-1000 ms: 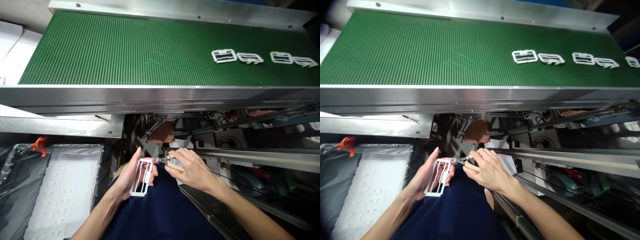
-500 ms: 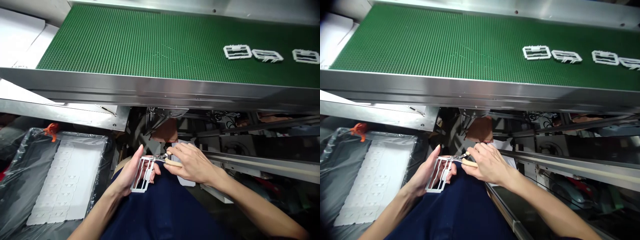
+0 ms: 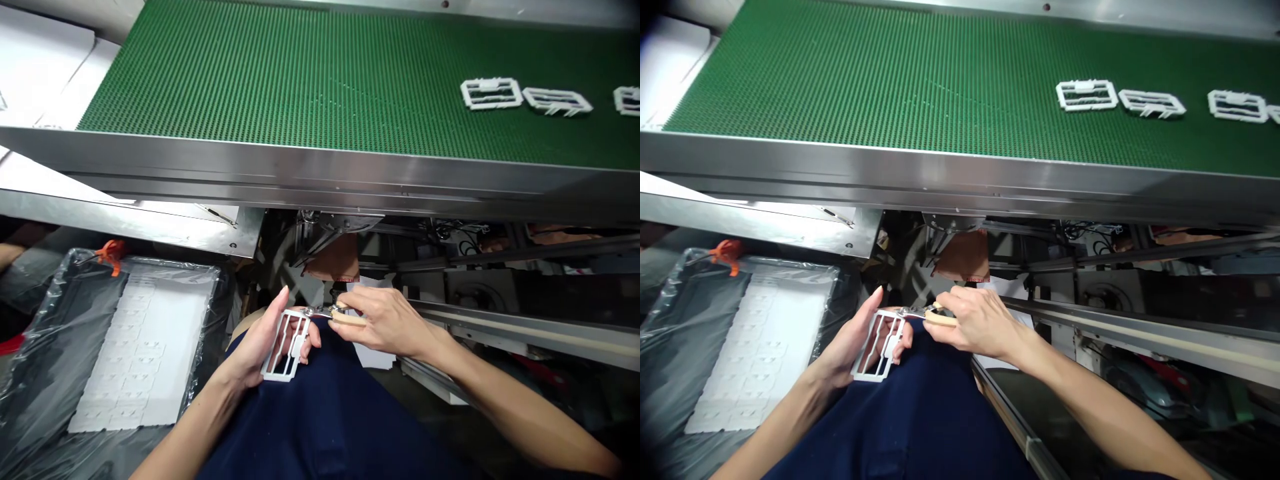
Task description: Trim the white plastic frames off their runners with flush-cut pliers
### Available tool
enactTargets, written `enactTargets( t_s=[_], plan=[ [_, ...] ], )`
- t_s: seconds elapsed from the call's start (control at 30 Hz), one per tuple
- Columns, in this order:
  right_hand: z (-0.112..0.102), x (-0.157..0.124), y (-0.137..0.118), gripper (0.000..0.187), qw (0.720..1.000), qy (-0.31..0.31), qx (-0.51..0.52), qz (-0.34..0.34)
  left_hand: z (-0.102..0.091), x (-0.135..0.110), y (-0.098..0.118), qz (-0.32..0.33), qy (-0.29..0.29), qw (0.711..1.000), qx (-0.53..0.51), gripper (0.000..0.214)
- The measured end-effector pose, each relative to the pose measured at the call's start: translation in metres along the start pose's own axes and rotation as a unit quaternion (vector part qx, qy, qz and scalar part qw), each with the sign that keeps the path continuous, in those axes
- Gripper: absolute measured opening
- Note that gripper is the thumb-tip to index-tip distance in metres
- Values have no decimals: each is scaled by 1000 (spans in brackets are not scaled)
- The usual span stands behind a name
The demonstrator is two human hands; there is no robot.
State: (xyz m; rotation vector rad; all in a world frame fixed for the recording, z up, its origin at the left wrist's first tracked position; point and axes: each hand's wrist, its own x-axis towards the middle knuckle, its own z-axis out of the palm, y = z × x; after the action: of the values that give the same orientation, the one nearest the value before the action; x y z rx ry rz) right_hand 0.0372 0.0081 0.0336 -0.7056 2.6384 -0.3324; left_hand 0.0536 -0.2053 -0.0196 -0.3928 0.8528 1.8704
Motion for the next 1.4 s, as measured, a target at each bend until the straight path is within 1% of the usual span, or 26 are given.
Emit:
enactTargets(
  t_s=[0.1,0.3,0.37,0.47,0.57,0.67,0.77,0.87,0.93,1.0,1.07,1.17,1.4],
  plan=[
    [0,1,-2,24,998,6,43,48,2,0,3,-4,-13,1000,-23,68],
    [-2,5,-6,28,998,0,48,33,1,2,3,-11,-30,999,-22,73],
    [-4,6,-7,26,997,6,61,56,0,4,3,4,-32,998,-55,68],
    [-5,6,-8,26,985,21,124,118,-3,7,7,48,-25,991,-119,58],
    [1,7,-10,31,960,20,219,175,-6,9,13,95,2,981,-168,54],
    [17,9,-15,31,919,25,331,212,-7,10,18,135,38,967,-212,51],
    [35,12,-24,23,873,42,443,199,-8,11,20,169,63,954,-239,49],
    [50,15,-35,16,824,57,537,171,-10,13,19,197,67,942,-263,50],
    [57,17,-43,12,793,70,585,156,-11,13,17,210,65,935,-277,51],
    [62,18,-50,9,773,85,611,147,-11,14,17,218,65,931,-286,51],
    [66,18,-55,8,760,99,626,145,-11,14,16,222,65,928,-290,52],
    [70,18,-59,9,748,106,638,148,-11,14,14,227,64,926,-295,53],
    [72,16,-61,10,745,118,637,159,-12,15,11,229,49,925,-299,53]
  ],
)
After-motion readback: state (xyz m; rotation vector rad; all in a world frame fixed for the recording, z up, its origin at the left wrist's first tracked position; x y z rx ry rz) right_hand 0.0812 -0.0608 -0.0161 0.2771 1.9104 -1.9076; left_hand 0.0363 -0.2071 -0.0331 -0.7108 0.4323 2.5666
